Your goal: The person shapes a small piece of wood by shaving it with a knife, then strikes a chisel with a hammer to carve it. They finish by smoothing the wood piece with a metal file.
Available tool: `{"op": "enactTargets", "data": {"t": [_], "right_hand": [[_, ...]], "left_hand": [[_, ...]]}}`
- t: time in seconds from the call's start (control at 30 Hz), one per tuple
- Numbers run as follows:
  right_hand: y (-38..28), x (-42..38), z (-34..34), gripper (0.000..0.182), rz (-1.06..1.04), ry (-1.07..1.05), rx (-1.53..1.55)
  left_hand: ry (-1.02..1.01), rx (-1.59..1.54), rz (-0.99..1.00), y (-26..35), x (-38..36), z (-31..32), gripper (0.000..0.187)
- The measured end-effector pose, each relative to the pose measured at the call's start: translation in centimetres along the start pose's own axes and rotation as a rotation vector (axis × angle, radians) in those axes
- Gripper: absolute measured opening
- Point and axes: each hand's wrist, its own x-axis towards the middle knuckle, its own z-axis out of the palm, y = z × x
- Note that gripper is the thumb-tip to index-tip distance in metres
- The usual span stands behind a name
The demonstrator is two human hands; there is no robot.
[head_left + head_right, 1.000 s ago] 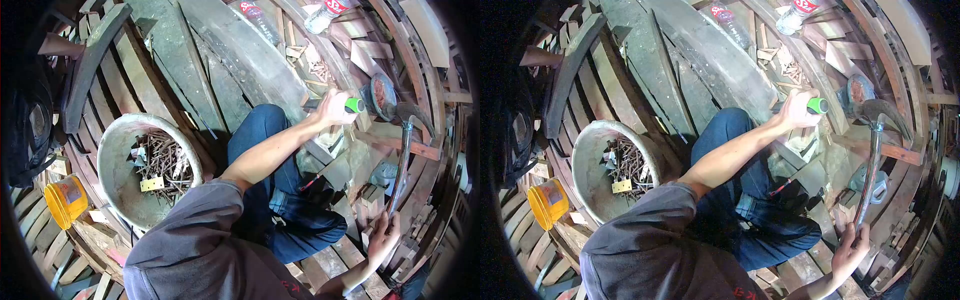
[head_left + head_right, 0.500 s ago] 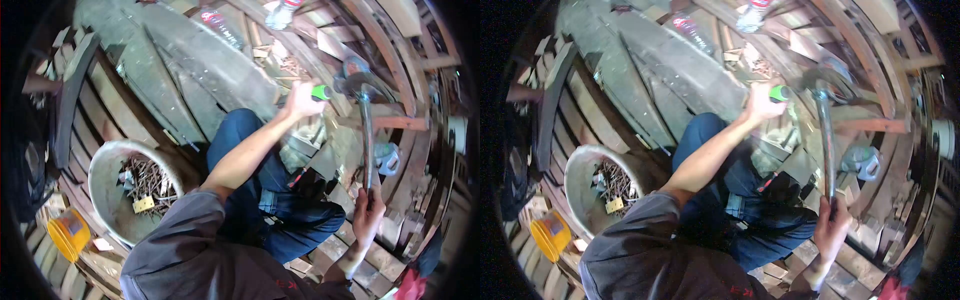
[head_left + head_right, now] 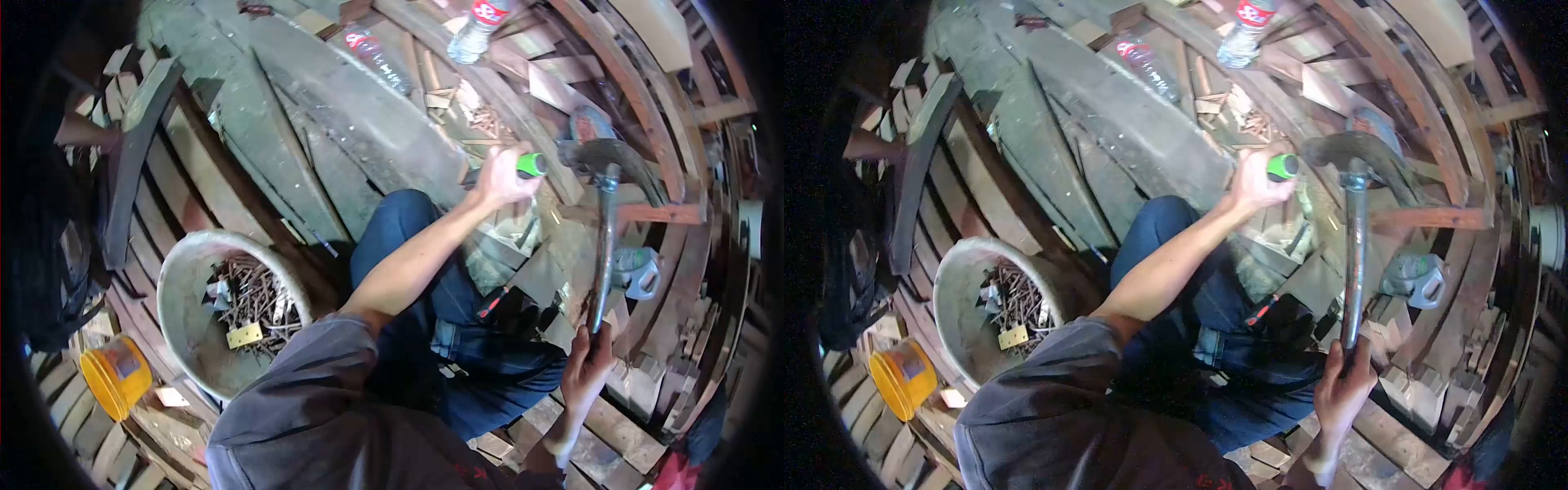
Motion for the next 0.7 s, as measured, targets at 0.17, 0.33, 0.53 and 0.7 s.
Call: {"op": "enactTargets", "data": {"t": [0.17,0.33,0.53,0.7], "right_hand": [[-0.2,0.8,0.5,0.017,-0.083,-0.059,-0.099],[-0.6,0.4,0.6,0.017,-0.03,-0.015,-0.057],[1.6,0.8,0.7,0.018,-0.096,-0.039,-0.099],[0.2,0.4,0.9,0.02,-0.033,0.012,0.002]], "left_hand": [[0.018,0.054,0.005,0.2,-0.1,-0.1,0.02],[0.062,0.019,0.067,-0.3,0.2,0.1,0.02],[-0.005,0.028,-0.004,0.3,0.1,-0.2,0.023],[0.019,0.012,0.02,-0.1,0.0,-0.1,0.023]]}}
